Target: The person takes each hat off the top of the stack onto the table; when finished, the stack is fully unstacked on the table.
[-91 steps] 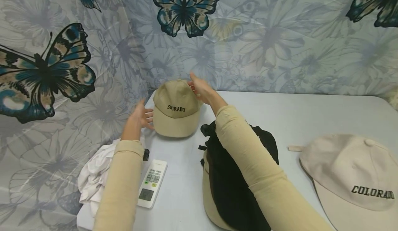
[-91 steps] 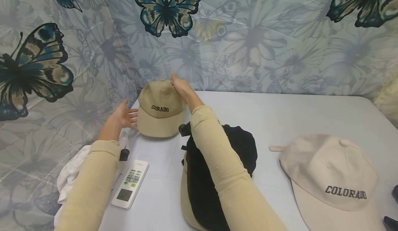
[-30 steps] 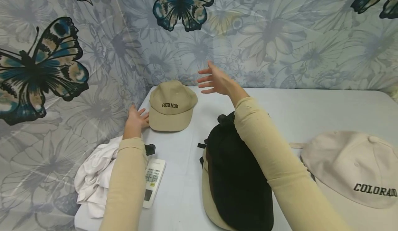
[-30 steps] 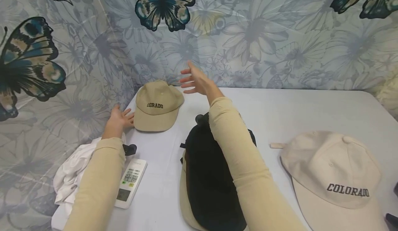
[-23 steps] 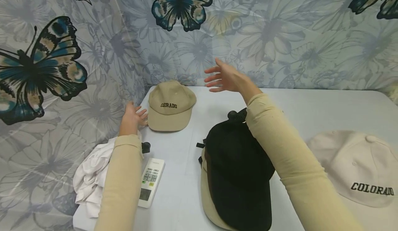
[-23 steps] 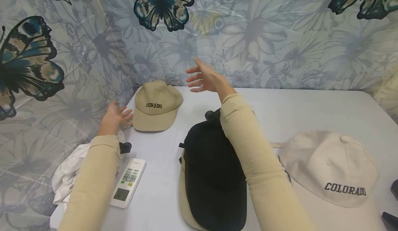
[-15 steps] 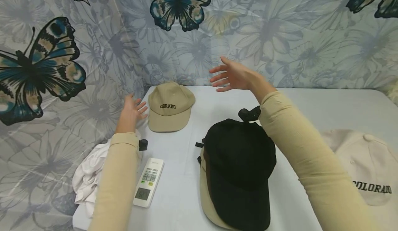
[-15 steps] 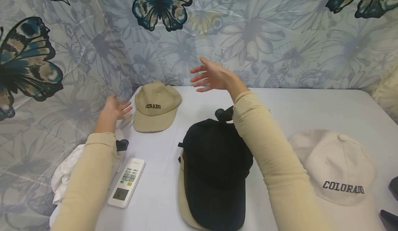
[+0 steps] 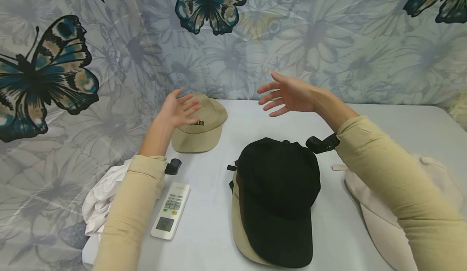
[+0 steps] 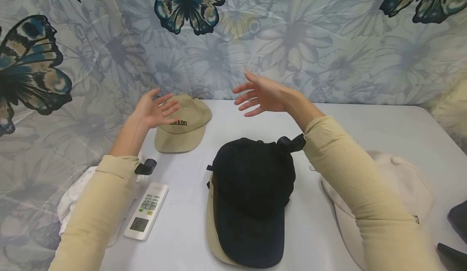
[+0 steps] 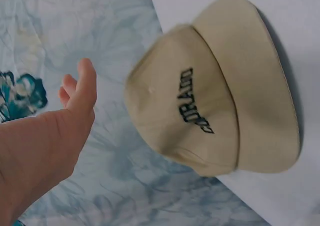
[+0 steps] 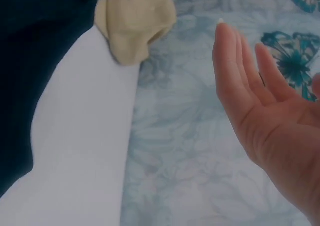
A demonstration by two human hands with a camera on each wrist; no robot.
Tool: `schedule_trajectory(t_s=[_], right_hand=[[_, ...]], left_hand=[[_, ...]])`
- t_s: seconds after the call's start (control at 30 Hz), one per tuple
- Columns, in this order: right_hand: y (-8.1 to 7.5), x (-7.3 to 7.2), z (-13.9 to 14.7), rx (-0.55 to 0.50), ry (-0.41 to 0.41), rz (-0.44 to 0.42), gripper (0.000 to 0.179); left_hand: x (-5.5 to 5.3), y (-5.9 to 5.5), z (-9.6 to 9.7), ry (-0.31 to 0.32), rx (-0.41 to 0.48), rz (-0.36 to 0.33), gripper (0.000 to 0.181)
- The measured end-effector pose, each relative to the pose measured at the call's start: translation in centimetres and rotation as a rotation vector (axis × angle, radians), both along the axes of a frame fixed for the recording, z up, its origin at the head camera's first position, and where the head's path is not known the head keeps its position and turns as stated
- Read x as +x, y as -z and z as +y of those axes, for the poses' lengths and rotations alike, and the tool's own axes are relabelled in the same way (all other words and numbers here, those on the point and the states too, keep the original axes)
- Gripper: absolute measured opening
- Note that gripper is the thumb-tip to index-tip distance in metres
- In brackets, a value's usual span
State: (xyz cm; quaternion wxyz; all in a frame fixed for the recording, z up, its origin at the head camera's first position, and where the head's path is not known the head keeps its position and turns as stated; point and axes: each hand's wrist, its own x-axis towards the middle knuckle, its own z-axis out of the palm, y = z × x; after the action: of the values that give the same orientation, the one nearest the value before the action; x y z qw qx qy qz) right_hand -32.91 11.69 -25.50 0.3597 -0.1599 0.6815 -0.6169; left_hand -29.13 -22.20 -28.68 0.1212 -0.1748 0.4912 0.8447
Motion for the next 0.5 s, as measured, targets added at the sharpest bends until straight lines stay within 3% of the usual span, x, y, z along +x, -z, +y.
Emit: schedule_trajectory(t_s=[0.23, 0.5], right_hand=[[0.6, 1.7, 2.3, -0.025, -0.032, 0.028, 0.067], [2.1, 3.3, 4.9, -0.104, -0.071, 0.008, 0.056]], left_hand=[[2.1, -0.3, 2.4, 0.163, -0.084, 0.094, 0.056], [6.6, 0.6, 4.9, 0.37, -0.163, 0.156, 0.054]])
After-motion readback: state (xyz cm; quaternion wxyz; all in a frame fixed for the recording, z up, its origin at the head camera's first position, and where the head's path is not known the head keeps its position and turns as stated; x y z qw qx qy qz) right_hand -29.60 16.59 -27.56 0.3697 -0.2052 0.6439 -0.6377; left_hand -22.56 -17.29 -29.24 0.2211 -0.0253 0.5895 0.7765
